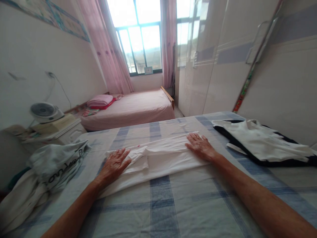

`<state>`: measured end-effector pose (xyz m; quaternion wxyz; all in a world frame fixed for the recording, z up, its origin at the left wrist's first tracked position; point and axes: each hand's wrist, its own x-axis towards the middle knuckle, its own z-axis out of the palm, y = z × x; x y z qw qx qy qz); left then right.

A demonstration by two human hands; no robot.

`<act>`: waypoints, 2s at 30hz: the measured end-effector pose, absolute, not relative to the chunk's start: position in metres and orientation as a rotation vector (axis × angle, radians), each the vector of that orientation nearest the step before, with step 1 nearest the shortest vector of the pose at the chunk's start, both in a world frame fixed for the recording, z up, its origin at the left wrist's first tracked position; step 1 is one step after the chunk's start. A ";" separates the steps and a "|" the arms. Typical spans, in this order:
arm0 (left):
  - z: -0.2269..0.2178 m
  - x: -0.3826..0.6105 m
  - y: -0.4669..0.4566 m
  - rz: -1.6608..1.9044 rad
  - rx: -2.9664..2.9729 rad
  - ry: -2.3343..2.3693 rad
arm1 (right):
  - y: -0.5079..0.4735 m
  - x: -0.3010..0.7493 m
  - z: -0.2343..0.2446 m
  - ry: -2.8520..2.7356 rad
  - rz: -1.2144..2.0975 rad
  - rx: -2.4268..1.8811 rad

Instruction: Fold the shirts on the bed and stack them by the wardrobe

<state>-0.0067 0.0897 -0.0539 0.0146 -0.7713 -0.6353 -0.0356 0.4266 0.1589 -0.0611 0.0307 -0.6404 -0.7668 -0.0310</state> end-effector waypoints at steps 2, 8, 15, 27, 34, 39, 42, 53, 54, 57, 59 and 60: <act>-0.055 -0.008 0.091 -0.120 -2.396 -1.980 | 0.151 0.427 -0.064 -2.385 -0.092 -1.920; -0.043 -0.008 0.083 -0.258 -2.399 -1.988 | 0.141 0.389 -0.046 -2.339 -0.130 -1.792; -0.032 0.006 0.046 -0.343 -2.433 -1.770 | 0.104 0.254 -0.015 -2.505 -0.039 -1.034; -0.025 -0.029 0.040 -0.672 -2.144 -2.328 | 0.086 0.263 -0.043 -2.641 0.045 -1.114; -0.008 -0.052 0.033 -1.016 -2.047 -2.724 | 0.088 0.329 -0.066 -2.375 -0.070 -1.329; -0.008 -0.047 0.036 -1.458 -1.990 -3.014 | 0.089 0.332 -0.065 -2.285 -0.046 -1.400; -0.010 -0.043 0.037 -1.629 -2.003 -3.222 | 0.087 0.327 -0.063 -2.304 -0.034 -1.390; -0.013 -0.025 0.035 -2.154 -1.871 -3.154 | 0.078 0.322 -0.060 -2.328 -0.114 -1.305; -0.013 -0.024 0.035 -2.161 -1.898 -3.121 | 0.077 0.320 -0.059 -2.357 -0.104 -1.276; -0.010 -0.021 0.035 -2.147 -1.967 -3.027 | 0.077 0.318 -0.056 -2.440 -0.015 -1.212; -0.003 -0.016 0.035 -2.171 -1.988 -2.949 | 0.082 0.323 -0.051 -2.366 0.064 -1.210; 0.003 -0.011 0.037 -2.192 -2.001 -2.903 | 0.086 0.328 -0.047 -2.284 0.111 -1.215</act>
